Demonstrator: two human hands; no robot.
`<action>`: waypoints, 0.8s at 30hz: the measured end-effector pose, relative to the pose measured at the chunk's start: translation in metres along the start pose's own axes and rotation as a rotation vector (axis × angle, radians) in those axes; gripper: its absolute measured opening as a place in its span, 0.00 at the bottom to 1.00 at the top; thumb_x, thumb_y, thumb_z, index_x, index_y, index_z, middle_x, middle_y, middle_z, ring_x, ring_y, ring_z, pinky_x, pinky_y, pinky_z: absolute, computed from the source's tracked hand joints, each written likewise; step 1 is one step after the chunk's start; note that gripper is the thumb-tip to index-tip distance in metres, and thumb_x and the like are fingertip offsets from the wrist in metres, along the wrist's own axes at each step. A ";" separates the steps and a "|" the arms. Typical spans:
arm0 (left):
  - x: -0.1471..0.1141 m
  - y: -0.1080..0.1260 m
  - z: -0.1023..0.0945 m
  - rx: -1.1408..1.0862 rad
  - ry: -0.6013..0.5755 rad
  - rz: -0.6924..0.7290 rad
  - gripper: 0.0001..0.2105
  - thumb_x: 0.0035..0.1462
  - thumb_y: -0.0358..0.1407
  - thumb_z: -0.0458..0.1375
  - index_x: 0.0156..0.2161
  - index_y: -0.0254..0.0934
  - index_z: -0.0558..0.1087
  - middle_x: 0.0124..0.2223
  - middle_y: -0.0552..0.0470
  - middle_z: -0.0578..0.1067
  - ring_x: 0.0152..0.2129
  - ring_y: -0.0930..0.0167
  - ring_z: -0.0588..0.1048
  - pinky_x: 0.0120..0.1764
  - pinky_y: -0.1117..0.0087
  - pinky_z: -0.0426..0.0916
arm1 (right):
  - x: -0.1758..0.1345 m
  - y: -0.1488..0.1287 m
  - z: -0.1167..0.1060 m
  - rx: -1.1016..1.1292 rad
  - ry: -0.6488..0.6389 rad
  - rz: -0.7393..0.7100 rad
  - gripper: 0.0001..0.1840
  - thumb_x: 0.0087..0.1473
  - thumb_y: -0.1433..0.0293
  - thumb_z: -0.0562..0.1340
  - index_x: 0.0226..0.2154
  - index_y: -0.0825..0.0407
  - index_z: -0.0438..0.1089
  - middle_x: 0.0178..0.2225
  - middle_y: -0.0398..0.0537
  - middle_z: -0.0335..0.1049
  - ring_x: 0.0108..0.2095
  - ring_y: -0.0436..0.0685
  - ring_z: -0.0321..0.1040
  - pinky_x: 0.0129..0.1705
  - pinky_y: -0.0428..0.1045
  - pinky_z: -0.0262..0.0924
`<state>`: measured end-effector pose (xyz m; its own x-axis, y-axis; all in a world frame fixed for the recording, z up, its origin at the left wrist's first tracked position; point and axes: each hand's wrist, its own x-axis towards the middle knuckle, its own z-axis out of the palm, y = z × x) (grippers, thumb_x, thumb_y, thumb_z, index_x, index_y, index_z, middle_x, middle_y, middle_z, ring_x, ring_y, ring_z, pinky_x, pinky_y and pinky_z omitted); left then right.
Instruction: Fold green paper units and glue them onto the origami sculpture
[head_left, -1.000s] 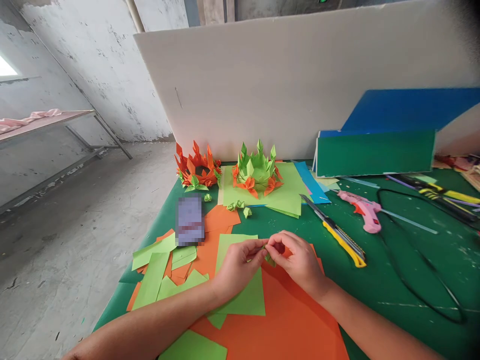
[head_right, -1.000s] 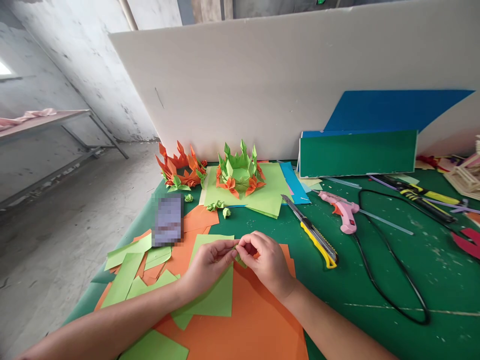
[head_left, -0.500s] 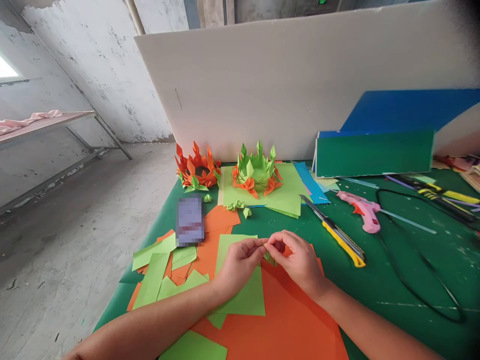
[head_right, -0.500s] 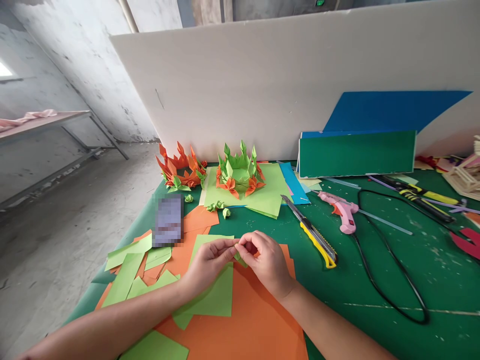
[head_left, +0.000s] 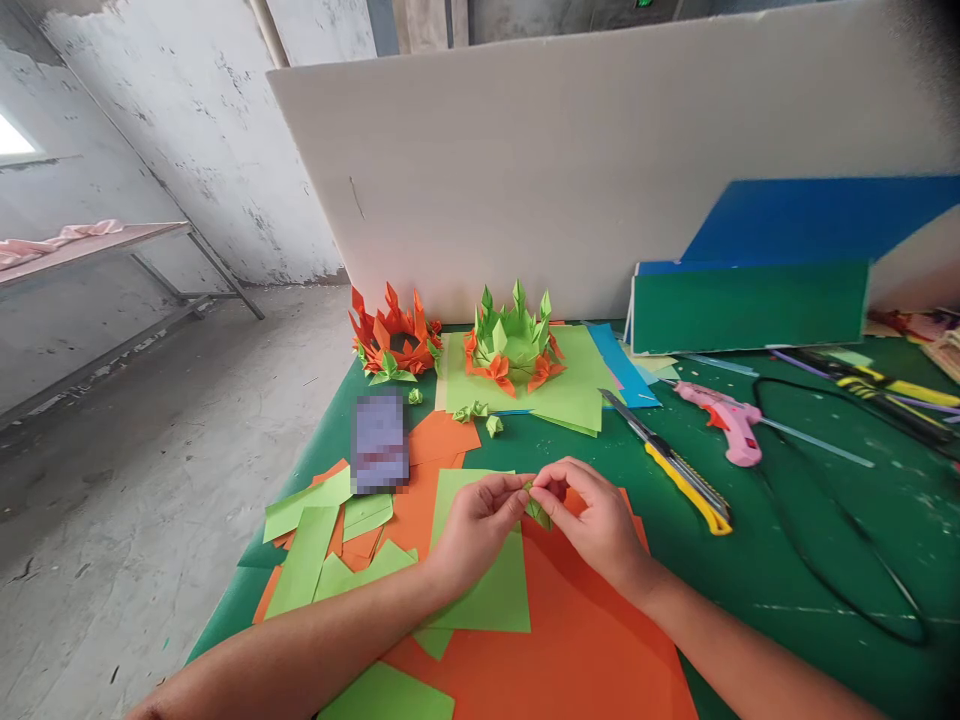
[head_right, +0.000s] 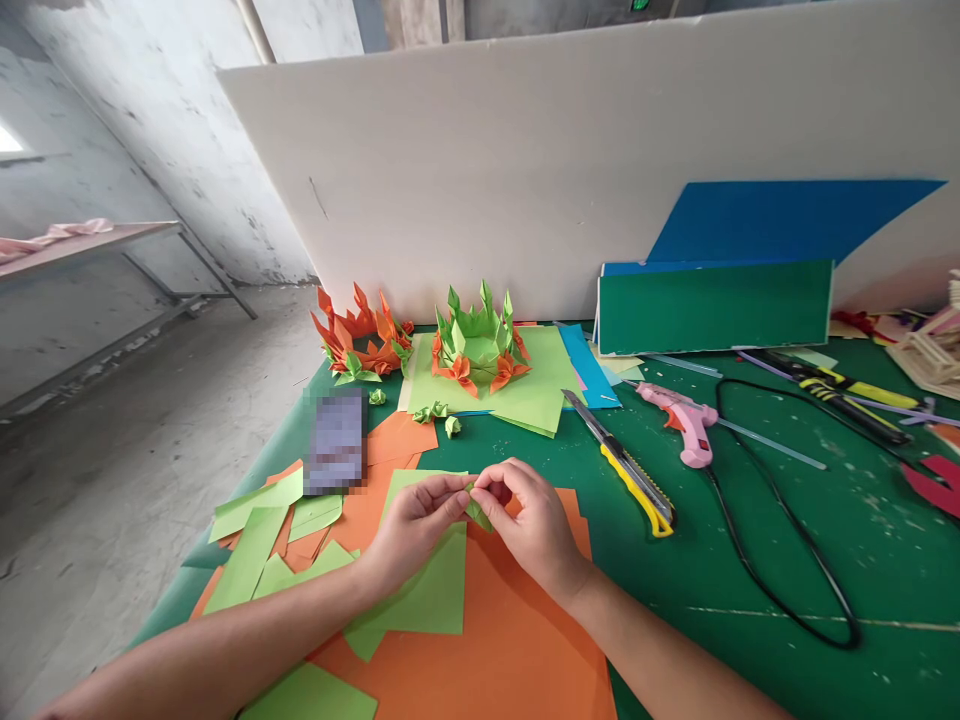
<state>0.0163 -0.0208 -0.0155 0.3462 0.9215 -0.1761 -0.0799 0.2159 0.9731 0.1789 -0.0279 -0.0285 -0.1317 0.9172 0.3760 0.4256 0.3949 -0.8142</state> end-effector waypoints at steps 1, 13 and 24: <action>0.000 0.000 0.000 0.011 0.001 0.004 0.17 0.54 0.43 0.61 0.45 0.34 0.77 0.38 0.46 0.78 0.35 0.68 0.74 0.39 0.68 0.68 | 0.000 0.000 0.000 0.012 0.003 0.010 0.06 0.58 0.68 0.59 0.30 0.49 0.65 0.27 0.42 0.64 0.28 0.51 0.63 0.33 0.47 0.61; 0.004 0.006 -0.002 -0.117 0.059 -0.096 0.16 0.47 0.42 0.66 0.38 0.32 0.77 0.34 0.47 0.77 0.30 0.71 0.74 0.38 0.69 0.67 | 0.004 0.008 -0.001 0.142 0.054 0.073 0.07 0.56 0.66 0.62 0.38 0.47 0.65 0.36 0.44 0.64 0.33 0.51 0.63 0.38 0.47 0.62; 0.005 0.006 -0.003 -0.109 -0.022 -0.090 0.17 0.42 0.42 0.69 0.32 0.33 0.70 0.30 0.54 0.73 0.26 0.76 0.71 0.33 0.73 0.65 | 0.001 0.007 0.000 0.311 -0.091 0.179 0.06 0.58 0.63 0.59 0.38 0.46 0.64 0.29 0.40 0.61 0.30 0.49 0.61 0.32 0.44 0.61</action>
<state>0.0149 -0.0139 -0.0112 0.3769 0.8897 -0.2575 -0.1483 0.3324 0.9314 0.1824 -0.0243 -0.0340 -0.1650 0.9687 0.1856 0.1588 0.2118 -0.9643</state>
